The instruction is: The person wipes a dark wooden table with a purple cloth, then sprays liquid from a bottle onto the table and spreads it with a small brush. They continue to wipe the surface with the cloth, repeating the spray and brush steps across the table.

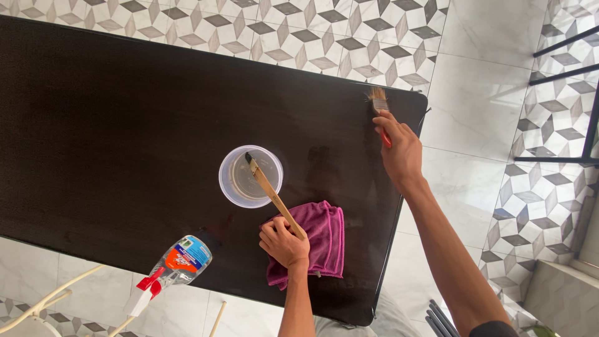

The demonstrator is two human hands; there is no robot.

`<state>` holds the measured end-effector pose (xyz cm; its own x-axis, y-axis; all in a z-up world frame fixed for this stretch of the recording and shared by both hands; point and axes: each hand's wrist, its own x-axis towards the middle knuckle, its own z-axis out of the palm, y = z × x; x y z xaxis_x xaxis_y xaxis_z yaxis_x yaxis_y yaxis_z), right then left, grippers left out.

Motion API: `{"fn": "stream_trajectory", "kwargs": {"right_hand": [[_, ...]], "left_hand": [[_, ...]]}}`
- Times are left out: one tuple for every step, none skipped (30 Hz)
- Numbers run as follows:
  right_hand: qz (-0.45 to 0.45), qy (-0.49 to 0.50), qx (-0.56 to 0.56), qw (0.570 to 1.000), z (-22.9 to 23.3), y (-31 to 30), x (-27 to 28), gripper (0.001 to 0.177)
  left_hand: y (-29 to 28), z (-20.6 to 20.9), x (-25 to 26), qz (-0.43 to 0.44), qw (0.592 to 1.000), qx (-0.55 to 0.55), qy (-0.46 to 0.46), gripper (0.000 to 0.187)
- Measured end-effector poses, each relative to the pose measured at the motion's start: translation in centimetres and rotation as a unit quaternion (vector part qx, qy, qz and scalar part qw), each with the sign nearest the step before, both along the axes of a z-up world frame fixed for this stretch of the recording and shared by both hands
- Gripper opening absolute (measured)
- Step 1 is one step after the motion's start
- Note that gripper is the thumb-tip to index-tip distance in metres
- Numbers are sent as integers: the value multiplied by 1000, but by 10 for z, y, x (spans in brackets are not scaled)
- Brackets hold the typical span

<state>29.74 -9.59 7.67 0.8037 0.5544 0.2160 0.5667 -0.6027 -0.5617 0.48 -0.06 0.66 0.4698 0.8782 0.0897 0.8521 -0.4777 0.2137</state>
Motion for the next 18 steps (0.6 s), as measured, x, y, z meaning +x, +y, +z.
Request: {"fn": "stream_trajectory", "kwargs": {"right_hand": [[1, -7, 11, 1000, 3, 1, -1, 23], [-3, 19, 8, 1000, 5, -1, -8, 29], [-8, 45, 3, 999, 7, -6, -22, 34], [-13, 70, -1, 997, 7, -14, -38, 41], [6, 72, -12, 997, 7, -20, -55, 39], [26, 73, -23, 997, 6, -28, -76, 38], [46, 89, -24, 995, 6, -39, -98, 42], [67, 105, -24, 992, 6, -49, -118, 46], [79, 105, -36, 991, 6, -61, -138, 40], [92, 104, -49, 989, 4, -69, -152, 35], [89, 102, -72, 988, 0, -75, -155, 34], [85, 100, -95, 987, -4, -82, -153, 34], [83, 98, -117, 985, -5, -86, -150, 34], [67, 69, -107, 990, -8, -88, -140, 38], [51, 42, -97, 993, -13, -87, -123, 43], [31, 22, -96, 995, -16, -83, -104, 40], [14, 0, -94, 995, -20, -77, -79, 37], [-3, -10, -98, 995, -21, -70, -54, 36]], "left_hand": [[0, 1, 0, 1, 1000, -1, 3, 22], [-1, 2, 0, 2, 1000, -2, 6, 22], [-2, 3, 0, 1, 1000, 6, 7, 21], [-3, 4, -1, -1, 1000, 14, 9, 20], [-2, 3, 2, -3, 1000, 24, 8, 19], [-1, 2, 4, -2, 1000, 22, 11, 18], [-2, 3, 3, 0, 1000, 20, 17, 18], [-2, 2, 3, 2, 1000, 17, 23, 17], [-2, 2, 1, 0, 1000, 20, 24, 17], [-2, 1, 0, -2, 999, 23, 26, 17], [-2, 0, 1, -5, 999, 26, 26, 17], [-2, 0, 1, -5, 999, 25, 27, 17], [-2, -1, 1, -4, 999, 24, 29, 18], [-2, -1, 0, -3, 999, 24, 30, 18], [-2, -1, -1, -3, 999, 22, 32, 18], [-2, -1, -2, -4, 999, 20, 35, 18], [-2, -3, 0, -1, 999, 19, 34, 18], [-2, -4, 2, -3, 999, 20, 33, 18]]}}
